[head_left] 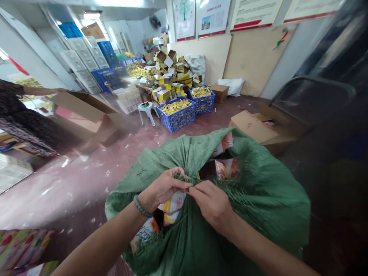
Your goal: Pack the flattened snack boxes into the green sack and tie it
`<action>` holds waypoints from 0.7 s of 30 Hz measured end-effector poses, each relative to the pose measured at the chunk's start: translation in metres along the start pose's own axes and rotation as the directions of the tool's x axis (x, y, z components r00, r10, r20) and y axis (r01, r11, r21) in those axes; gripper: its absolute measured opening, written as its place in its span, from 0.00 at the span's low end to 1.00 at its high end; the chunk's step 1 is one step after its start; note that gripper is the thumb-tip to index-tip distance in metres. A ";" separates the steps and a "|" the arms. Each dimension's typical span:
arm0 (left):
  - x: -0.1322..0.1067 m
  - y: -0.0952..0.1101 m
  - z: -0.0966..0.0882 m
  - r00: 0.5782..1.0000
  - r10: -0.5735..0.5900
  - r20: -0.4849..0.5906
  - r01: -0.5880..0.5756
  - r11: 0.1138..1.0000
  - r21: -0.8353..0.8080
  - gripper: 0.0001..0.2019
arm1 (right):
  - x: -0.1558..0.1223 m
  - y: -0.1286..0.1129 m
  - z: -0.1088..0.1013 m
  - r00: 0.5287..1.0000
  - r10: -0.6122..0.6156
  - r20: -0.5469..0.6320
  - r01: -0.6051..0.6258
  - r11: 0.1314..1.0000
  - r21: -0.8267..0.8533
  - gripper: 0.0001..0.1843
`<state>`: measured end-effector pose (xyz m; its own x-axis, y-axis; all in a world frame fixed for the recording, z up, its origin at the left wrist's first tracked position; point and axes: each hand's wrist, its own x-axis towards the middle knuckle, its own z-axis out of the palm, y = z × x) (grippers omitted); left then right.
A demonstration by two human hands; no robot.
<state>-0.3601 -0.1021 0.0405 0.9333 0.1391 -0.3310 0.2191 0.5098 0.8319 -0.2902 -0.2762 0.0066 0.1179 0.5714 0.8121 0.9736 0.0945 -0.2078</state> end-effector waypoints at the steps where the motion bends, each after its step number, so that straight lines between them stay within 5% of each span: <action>1: -0.002 -0.002 0.002 1.000 0.018 -0.025 -0.017 0.999 0.038 0.24 | -0.003 0.002 0.000 1.000 -0.004 0.011 0.004 1.000 0.029 0.09; 3: -0.004 -0.003 0.004 0.990 0.125 -0.059 -0.112 0.976 0.189 0.22 | -0.001 0.009 -0.002 0.999 0.044 0.019 -0.046 0.993 0.107 0.04; 5: -0.006 -0.003 0.004 0.945 0.325 -0.035 -0.273 0.844 0.461 0.16 | 0.010 0.020 -0.007 0.979 0.185 0.081 -0.199 0.948 0.246 0.06; 7: -0.006 -0.004 0.001 0.848 0.523 0.082 -0.403 0.536 0.742 0.11 | 0.024 0.032 -0.009 0.913 0.315 0.258 -0.397 0.831 0.390 0.10; 9: -0.006 -0.007 -0.003 0.705 0.650 0.282 -0.460 0.117 0.880 0.11 | 0.036 0.043 -0.008 0.821 0.360 0.444 -0.552 0.700 0.454 0.11; 11: -0.002 -0.010 -0.008 0.538 0.690 0.484 -0.429 -0.270 0.862 0.11 | 0.042 0.053 -0.004 0.757 0.381 0.530 -0.633 0.626 0.455 0.13; 13: 0.005 -0.013 -0.013 0.391 0.685 0.615 -0.321 -0.525 0.788 0.07 | 0.043 0.060 0.001 0.705 0.429 0.565 -0.703 0.529 0.475 0.18; 15: 0.013 -0.015 -0.017 0.308 0.664 0.682 -0.232 -0.643 0.730 0.04 | 0.042 0.066 0.006 0.636 0.488 0.598 -0.771 0.373 0.516 0.24; 17: 0.019 -0.016 -0.020 0.273 0.642 0.717 -0.209 -0.688 0.695 0.04 | 0.042 0.072 0.008 0.570 0.496 0.655 -0.816 0.245 0.524 0.29; 21: 0.021 -0.018 -0.020 0.234 0.703 0.672 -0.162 -0.653 0.740 0.05 | 0.043 0.083 0.015 0.539 0.346 0.768 -0.842 0.211 0.496 0.34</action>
<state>-0.3498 -0.0912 0.0093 0.5636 -0.1795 0.8063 -0.0835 -0.9835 -0.1606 -0.2071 -0.2311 0.0161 0.2504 0.9667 -0.0527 0.0088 -0.0567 -0.9984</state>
